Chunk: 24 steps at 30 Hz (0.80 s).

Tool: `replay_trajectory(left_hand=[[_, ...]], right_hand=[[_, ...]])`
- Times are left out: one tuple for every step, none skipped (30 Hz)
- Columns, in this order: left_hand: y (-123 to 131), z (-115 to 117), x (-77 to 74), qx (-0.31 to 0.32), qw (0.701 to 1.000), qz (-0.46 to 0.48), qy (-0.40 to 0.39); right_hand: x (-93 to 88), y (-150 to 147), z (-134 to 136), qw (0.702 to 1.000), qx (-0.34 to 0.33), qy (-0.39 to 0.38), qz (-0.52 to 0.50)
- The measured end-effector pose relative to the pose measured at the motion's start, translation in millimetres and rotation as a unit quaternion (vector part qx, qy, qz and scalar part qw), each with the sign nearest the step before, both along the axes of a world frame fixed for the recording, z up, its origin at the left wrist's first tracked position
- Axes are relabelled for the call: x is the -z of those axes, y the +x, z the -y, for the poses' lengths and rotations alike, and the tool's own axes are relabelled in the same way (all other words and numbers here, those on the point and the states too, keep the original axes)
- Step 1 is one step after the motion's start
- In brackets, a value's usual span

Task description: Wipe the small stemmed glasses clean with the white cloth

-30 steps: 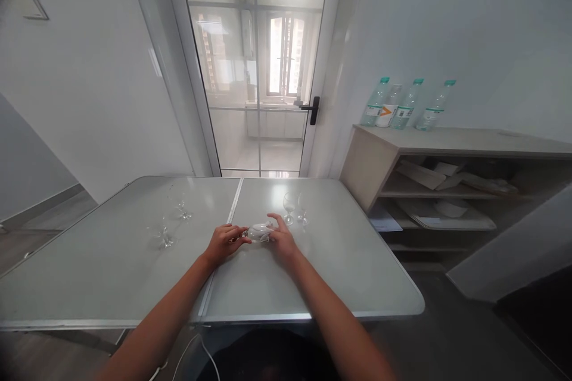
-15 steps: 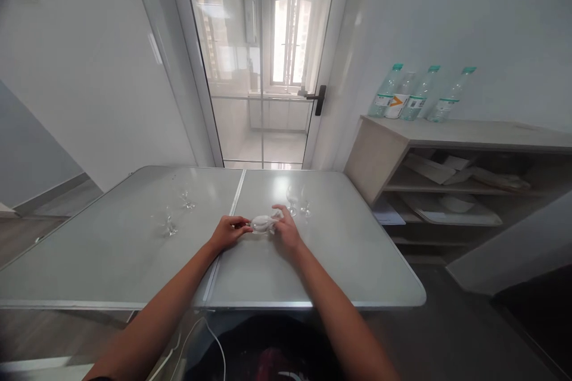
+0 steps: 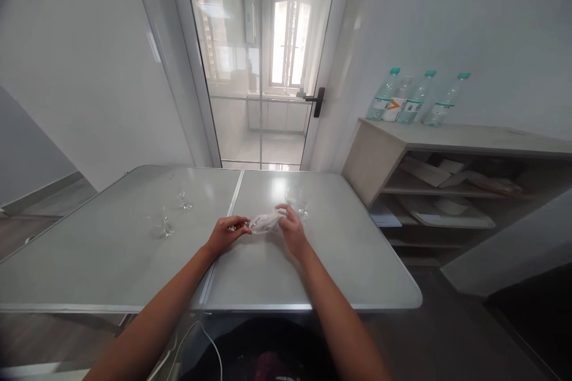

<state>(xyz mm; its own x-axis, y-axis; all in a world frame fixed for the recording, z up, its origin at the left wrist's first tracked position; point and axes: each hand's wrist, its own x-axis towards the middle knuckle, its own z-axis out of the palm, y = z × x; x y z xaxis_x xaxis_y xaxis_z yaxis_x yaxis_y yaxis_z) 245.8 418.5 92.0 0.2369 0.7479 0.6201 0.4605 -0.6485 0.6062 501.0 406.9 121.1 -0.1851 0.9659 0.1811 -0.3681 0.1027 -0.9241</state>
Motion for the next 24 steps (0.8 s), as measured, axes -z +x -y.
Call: replay_trajectory(left_hand=[[0.5, -0.4, 0.0, -0.017, 1.000, 0.023, 0.000], [0.8, -0.7, 0.0, -0.032, 0.999, 0.040, 0.002], [0.9, -1.0, 0.2, -0.040, 0.998, 0.046, 0.005], [0.9, -1.2, 0.5, -0.042, 0.998, 0.039, 0.011], [0.8, -1.2, 0.8, -0.039, 0.999, 0.021, 0.022], [0.7, -1.0, 1.0, -0.034, 0.999, -0.005, 0.038], [0.6, -0.5, 1.2, -0.031, 0.997, -0.035, 0.059], [0.5, 0.1, 1.3, -0.029, 0.994, -0.066, 0.084], [0.4, 0.9, 1.2, -0.025, 0.989, -0.094, 0.109], [0.4, 1.8, 1.0, -0.016, 0.984, -0.118, 0.132], [0.5, 2.8, 0.7, -0.002, 0.979, -0.137, 0.152], [0.6, 3.6, 0.5, 0.014, 0.974, -0.149, 0.168], [0.8, 4.3, 0.3, 0.030, 0.972, -0.153, 0.178], [1.0, 4.7, 0.2, 0.043, 0.971, -0.149, 0.183], [1.4, 5.0, 0.2, 0.050, 0.972, -0.136, 0.182], [1.9, 5.0, 0.1, 0.050, 0.976, -0.114, 0.176], [2.6, 4.9, 0.0, 0.044, 0.982, -0.084, 0.162], [3.5, 4.8, -0.3, 0.034, 0.988, -0.048, 0.140], [4.6, 4.6, -0.8, 0.021, 0.994, -0.010, 0.111], [6.0, 4.5, -1.5, 0.005, 0.996, 0.030, 0.079], [7.6, 4.3, -2.4, -0.012, 0.997, 0.066, 0.042], [9.4, 4.2, -3.5, -0.026, 0.995, 0.099, 0.003], [11.3, 4.1, -4.6, -0.037, 0.990, 0.129, -0.036], [13.1, 4.0, -5.6, -0.043, 0.984, 0.155, -0.074]], right_hand=[[-0.4, 1.5, -1.3, 0.999, 0.030, 0.018, -0.004], [-0.7, 2.6, -2.3, 0.997, 0.060, 0.040, -0.002], [-0.8, 3.3, -2.9, 0.993, 0.091, 0.069, 0.008], [-1.0, 3.3, -2.8, 0.987, 0.113, 0.107, 0.030], [-1.3, 2.6, -1.9, 0.979, 0.120, 0.153, 0.066], [-1.6, 1.3, -0.5, 0.966, 0.109, 0.206, 0.113], [-1.9, -0.7, 1.4, 0.947, 0.081, 0.260, 0.168], [-2.1, -3.0, 3.5, 0.925, 0.046, 0.306, 0.222], [-2.0, -5.5, 5.4, 0.902, 0.013, 0.337, 0.268], [-1.4, -7.8, 6.7, 0.887, -0.010, 0.348, 0.303], [-0.4, -9.8, 7.2, 0.884, -0.021, 0.336, 0.326], [1.0, -11.3, 6.9, 0.891, -0.024, 0.305, 0.336], [2.6, -12.3, 5.7, 0.906, -0.025, 0.260, 0.332], [4.3, -12.9, 3.9, 0.929, -0.030, 0.203, 0.308], [5.8, -13.4, 1.7, 0.956, -0.042, 0.135, 0.258], [7.0, -14.0, -0.4, 0.978, -0.058, 0.065, 0.191], [7.9, -14.9, -2.1, 0.990, -0.074, 0.003, 0.121], [8.5, -16.4, -3.2, 0.993, -0.094, -0.047, 0.059], [8.8, -18.5, -3.4, 0.990, -0.114, -0.084, 0.012], [9.1, -21.2, -2.9, 0.986, -0.132, -0.104, -0.017], [9.5, -24.3, -1.7, 0.983, -0.145, -0.106, -0.028], [10.2, -27.4, -0.1, 0.985, -0.143, -0.093, -0.029], [11.0, -30.3, 1.7, 0.990, -0.125, -0.068, -0.022], [11.9, -32.7, 3.4, 0.995, -0.093, -0.028, 0.000]])
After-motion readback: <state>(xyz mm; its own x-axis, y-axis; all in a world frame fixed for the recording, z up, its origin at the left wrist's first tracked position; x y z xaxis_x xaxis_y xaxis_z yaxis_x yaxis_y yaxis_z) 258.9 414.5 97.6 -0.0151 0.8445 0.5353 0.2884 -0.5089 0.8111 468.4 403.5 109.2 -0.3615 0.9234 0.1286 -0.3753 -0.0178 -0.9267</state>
